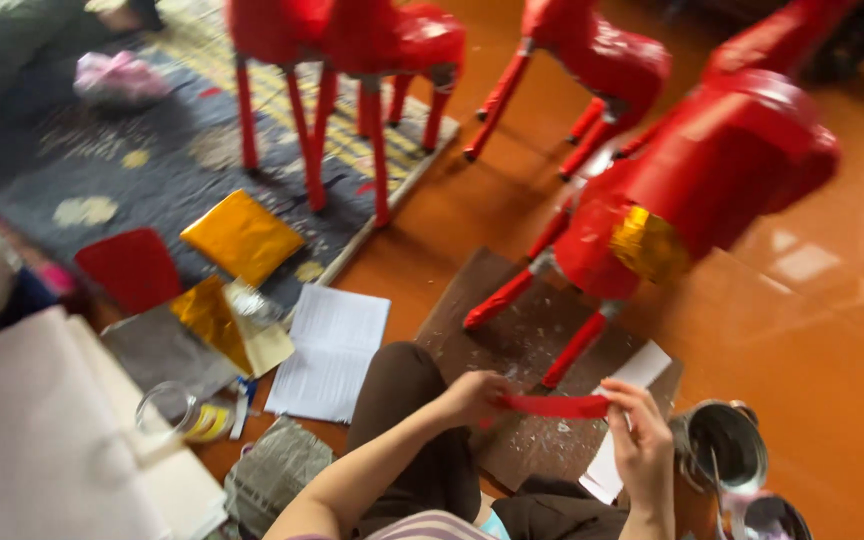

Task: Applying paper strips and adhesive to a red animal-shaped craft figure

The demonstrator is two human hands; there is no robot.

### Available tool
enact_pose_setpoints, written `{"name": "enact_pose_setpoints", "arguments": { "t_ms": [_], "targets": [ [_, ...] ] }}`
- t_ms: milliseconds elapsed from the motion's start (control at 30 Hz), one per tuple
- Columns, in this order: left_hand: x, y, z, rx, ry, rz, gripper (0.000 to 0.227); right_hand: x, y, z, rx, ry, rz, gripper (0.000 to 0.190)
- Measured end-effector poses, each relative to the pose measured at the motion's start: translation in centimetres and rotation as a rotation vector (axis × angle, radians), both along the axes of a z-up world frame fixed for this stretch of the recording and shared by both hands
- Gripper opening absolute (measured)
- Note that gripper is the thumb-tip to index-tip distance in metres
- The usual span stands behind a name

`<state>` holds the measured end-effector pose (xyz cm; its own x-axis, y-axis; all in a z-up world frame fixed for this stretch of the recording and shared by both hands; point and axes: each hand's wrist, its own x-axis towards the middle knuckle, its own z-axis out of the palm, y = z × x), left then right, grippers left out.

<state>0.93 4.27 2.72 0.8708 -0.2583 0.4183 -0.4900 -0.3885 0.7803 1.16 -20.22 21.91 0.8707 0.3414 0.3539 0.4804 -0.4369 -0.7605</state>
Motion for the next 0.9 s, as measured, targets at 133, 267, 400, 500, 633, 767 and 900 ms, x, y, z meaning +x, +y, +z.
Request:
{"name": "enact_pose_setpoints", "arguments": {
  "t_ms": [133,267,400,500,633,767,900],
  "targets": [
    [0.1,2.3,6.9,-0.031,0.274,0.032,0.016,0.7,-1.3,3.0,0.276,0.057,-0.012,0.017],
    [1.5,3.9,12.1,-0.554,0.398,-0.048,0.017,0.9,-1.9,5.8,0.440,0.040,-0.046,0.016],
    [3.3,5.1,20.4,-0.538,0.263,0.062,0.023,5.2,-4.8,3.6,0.795,-0.092,-0.057,0.020],
    [4.5,5.0,23.8,-0.689,0.207,-0.017,0.022,5.7,-4.2,7.1,0.994,-0.002,0.056,0.020],
    [6.6,3.2,30.7,-0.801,0.128,-0.128,0.024,8.3,-2.9,9.9,0.999,0.022,0.008,0.016],
    [11.9,2.6,30.3,-1.250,0.173,-0.134,0.021,11.0,-1.1,12.1,1.135,0.164,0.015,0.018],
    [13.5,1.7,32.1,-1.395,0.189,-0.083,0.017,13.7,0.3,12.2,1.229,0.258,0.031,0.012]
  ]
}}
